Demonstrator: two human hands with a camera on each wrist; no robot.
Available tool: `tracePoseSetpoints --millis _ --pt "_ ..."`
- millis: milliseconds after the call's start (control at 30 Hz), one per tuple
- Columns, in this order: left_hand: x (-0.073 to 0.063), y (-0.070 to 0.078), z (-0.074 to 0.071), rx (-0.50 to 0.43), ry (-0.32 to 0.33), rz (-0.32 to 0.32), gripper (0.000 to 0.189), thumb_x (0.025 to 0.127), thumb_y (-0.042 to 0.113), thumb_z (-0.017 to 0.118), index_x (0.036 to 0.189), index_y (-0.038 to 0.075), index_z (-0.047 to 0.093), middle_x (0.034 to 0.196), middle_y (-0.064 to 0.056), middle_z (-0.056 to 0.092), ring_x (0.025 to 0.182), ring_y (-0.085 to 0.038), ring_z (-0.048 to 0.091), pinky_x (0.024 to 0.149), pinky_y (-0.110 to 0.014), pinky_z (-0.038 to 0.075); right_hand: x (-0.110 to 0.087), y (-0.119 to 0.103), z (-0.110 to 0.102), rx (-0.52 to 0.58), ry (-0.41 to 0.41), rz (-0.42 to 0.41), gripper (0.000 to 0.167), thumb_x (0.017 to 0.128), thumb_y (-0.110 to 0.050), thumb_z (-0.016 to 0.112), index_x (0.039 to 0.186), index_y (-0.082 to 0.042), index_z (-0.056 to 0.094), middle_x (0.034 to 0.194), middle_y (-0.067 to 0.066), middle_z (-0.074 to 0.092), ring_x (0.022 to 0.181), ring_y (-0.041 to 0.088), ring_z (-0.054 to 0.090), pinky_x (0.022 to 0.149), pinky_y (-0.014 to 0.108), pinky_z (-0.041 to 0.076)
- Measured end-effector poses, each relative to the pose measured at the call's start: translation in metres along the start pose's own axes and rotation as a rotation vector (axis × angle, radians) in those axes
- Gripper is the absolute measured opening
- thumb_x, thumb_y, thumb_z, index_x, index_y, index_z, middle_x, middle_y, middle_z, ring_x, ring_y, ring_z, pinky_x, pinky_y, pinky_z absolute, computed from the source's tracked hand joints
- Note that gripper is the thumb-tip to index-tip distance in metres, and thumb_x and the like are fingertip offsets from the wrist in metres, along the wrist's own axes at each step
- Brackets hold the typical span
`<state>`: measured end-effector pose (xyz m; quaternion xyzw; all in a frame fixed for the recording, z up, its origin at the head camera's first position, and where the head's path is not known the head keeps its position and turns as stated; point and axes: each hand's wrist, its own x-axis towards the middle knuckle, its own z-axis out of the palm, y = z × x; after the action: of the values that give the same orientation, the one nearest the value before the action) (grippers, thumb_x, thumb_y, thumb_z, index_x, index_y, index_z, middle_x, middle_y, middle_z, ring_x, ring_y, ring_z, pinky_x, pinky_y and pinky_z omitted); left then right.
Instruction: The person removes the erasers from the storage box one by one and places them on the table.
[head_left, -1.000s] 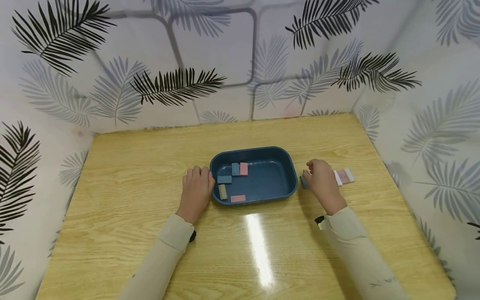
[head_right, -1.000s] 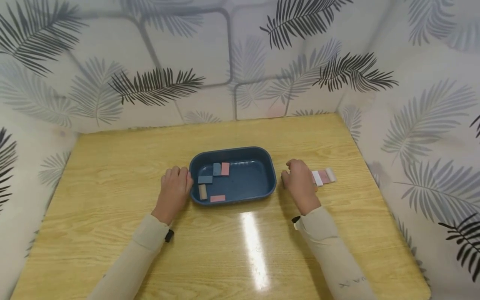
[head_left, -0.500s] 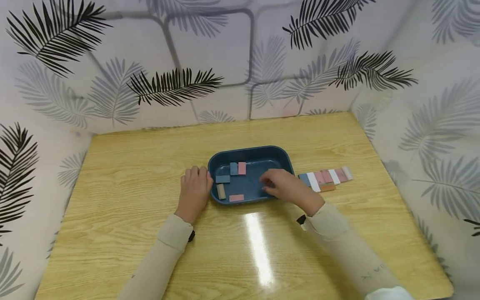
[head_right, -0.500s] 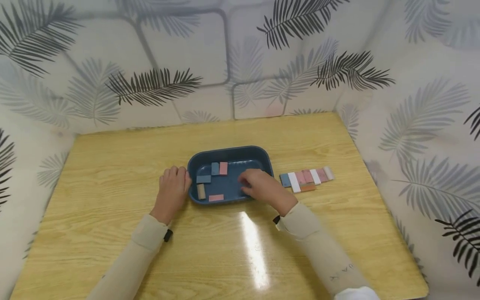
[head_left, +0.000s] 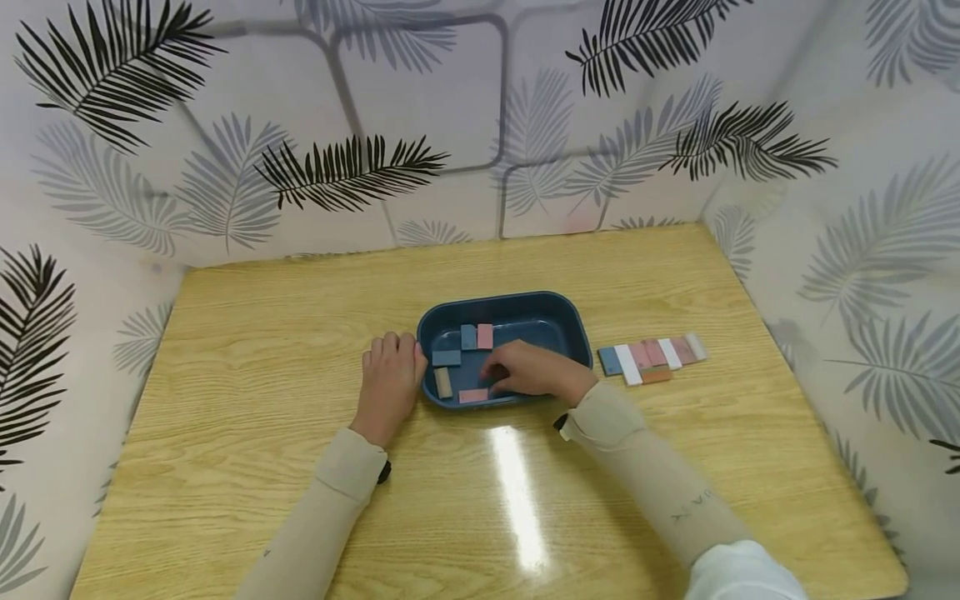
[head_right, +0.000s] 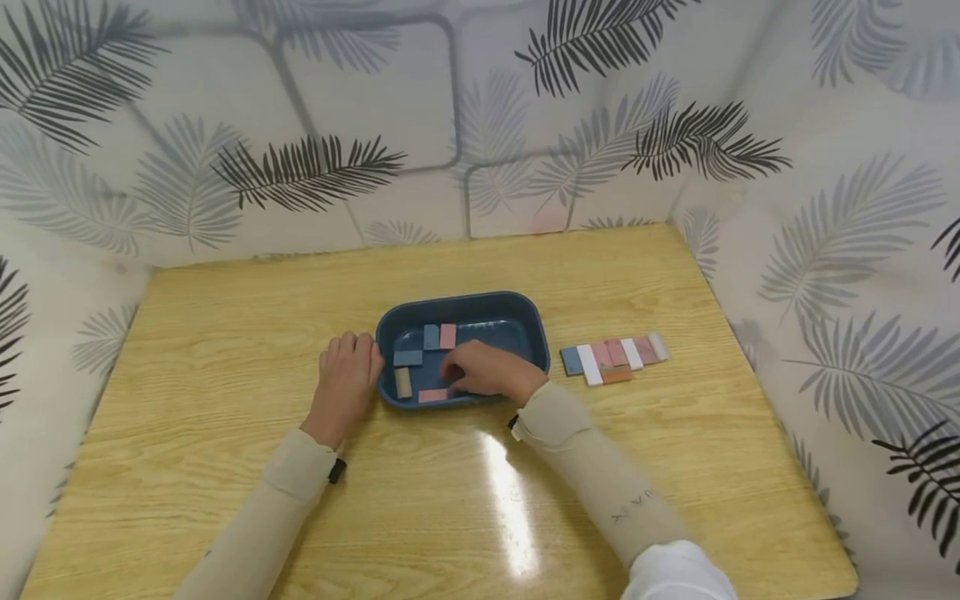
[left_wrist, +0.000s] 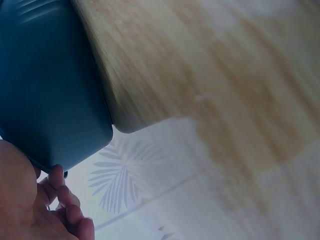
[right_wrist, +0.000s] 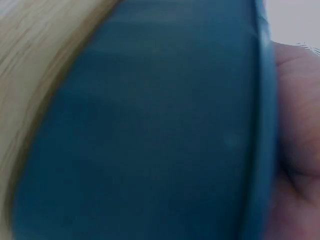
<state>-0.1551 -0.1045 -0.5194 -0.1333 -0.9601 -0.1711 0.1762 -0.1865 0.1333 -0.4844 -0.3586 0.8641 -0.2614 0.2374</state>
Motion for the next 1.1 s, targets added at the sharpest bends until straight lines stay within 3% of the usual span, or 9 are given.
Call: tracePoseSetpoints --millis 200,433,600,900,1100 --pt "-0.001 0.000 0.000 0.002 -0.005 -0.004 0.029 0.099 0.025 0.032 0.088 0.004 0.049 0.080 -0.009 0.041 0.074 -0.028 0.038 0.062 -0.037 0.027 0.015 0.000 0.010 0.001 -0.067 -0.013 0.018 0.085 -0.011 0.067 0.103 -0.009 0.068 0.094 -0.001 0.066 0.082 0.005 0.059 0.075 0.023 0.047" --pt "0.000 0.000 -0.003 -0.012 -0.016 -0.016 0.026 0.099 0.024 0.035 0.088 0.004 0.048 0.080 -0.009 0.040 0.075 -0.028 0.037 0.063 -0.038 0.028 0.025 0.000 0.014 -0.028 -0.079 -0.055 0.015 0.085 -0.011 0.067 0.100 -0.010 0.067 0.090 -0.003 0.064 0.079 0.005 0.058 0.072 0.023 0.047" --pt "0.000 0.001 -0.003 -0.012 -0.020 -0.016 0.025 0.098 0.023 0.035 0.089 0.005 0.049 0.080 -0.009 0.041 0.076 -0.029 0.039 0.063 -0.038 0.029 0.028 0.001 0.015 -0.004 -0.079 -0.030 0.016 0.084 -0.011 0.068 0.100 -0.009 0.066 0.089 -0.004 0.062 0.078 0.006 0.056 0.071 0.022 0.046" --pt "0.001 0.001 -0.004 -0.004 -0.016 -0.015 0.025 0.098 0.024 0.035 0.089 0.004 0.048 0.080 -0.009 0.041 0.076 -0.028 0.039 0.063 -0.038 0.029 0.030 0.001 0.015 -0.020 -0.039 0.006 0.018 0.084 -0.013 0.067 0.102 -0.008 0.064 0.089 -0.004 0.060 0.077 0.006 0.055 0.071 0.022 0.046" --pt "0.001 0.001 -0.004 -0.006 -0.022 -0.020 0.027 0.099 0.025 0.034 0.089 0.004 0.049 0.080 -0.010 0.041 0.077 -0.029 0.039 0.063 -0.038 0.029 0.026 0.000 0.012 -0.097 0.058 0.029 0.017 0.082 -0.014 0.066 0.098 -0.008 0.064 0.085 -0.004 0.058 0.073 0.008 0.053 0.068 0.023 0.045"
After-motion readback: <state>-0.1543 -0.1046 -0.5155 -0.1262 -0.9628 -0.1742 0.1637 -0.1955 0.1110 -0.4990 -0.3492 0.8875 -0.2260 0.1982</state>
